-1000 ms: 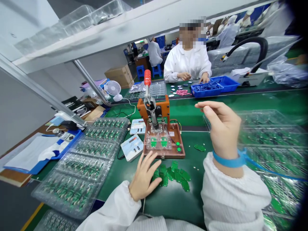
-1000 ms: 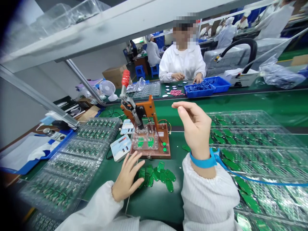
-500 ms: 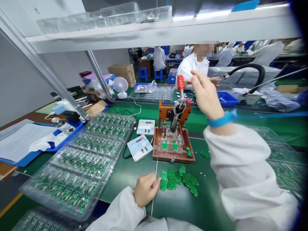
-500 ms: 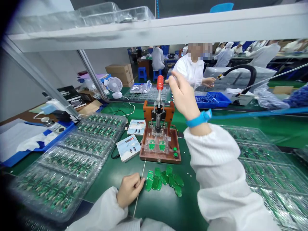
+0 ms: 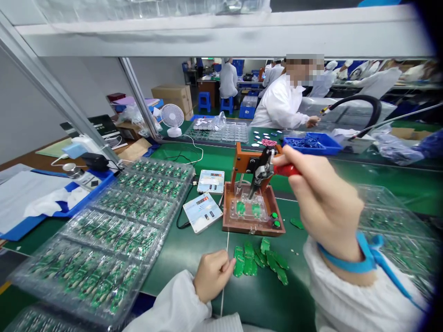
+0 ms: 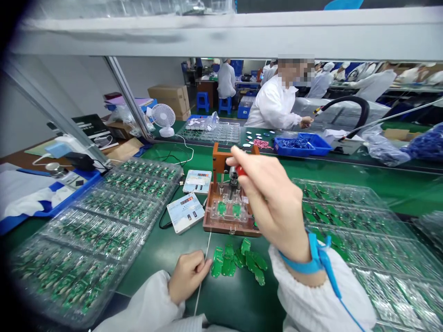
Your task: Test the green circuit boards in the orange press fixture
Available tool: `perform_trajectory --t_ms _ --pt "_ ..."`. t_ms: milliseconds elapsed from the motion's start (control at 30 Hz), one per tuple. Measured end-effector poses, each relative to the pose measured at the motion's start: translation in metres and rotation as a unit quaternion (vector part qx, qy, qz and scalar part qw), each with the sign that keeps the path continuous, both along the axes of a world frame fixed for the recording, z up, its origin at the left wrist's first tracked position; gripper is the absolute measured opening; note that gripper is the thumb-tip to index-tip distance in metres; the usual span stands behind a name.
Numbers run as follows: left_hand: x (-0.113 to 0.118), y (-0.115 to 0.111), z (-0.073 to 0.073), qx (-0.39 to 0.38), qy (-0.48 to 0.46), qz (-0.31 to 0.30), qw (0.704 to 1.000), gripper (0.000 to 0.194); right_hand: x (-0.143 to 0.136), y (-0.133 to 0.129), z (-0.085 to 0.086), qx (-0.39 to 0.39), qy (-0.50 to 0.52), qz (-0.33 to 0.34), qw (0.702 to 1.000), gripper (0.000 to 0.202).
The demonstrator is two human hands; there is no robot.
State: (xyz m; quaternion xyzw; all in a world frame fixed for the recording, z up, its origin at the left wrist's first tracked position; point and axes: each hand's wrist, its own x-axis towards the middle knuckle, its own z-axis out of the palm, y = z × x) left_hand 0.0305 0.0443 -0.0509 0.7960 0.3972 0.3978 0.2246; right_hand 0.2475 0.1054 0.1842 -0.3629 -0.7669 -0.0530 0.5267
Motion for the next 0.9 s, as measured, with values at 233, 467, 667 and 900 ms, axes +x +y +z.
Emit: perform_trajectory --t_ms 233,467,667,900 --pt "0.0 -0.001 0.0 -0.013 0.007 -0.005 1.0 0.039 0.005 0.0 -0.046 0.016 -0.01 0.021 1.0 0.058" --pt "0.001 0.0 -0.002 -0.016 0.023 0.016 0.999 0.038 0.007 0.01 -0.077 0.016 0.016 0.072 0.997 0.064" --pt "-0.003 0.007 0.007 -0.036 0.025 0.048 0.998 0.04 0.004 0.01 -0.078 -0.02 0.08 0.123 0.989 0.065" --pt "-0.044 0.099 0.071 -0.051 0.09 0.079 0.992 0.016 0.011 0.009 -0.076 -0.075 0.112 0.194 0.972 0.06"
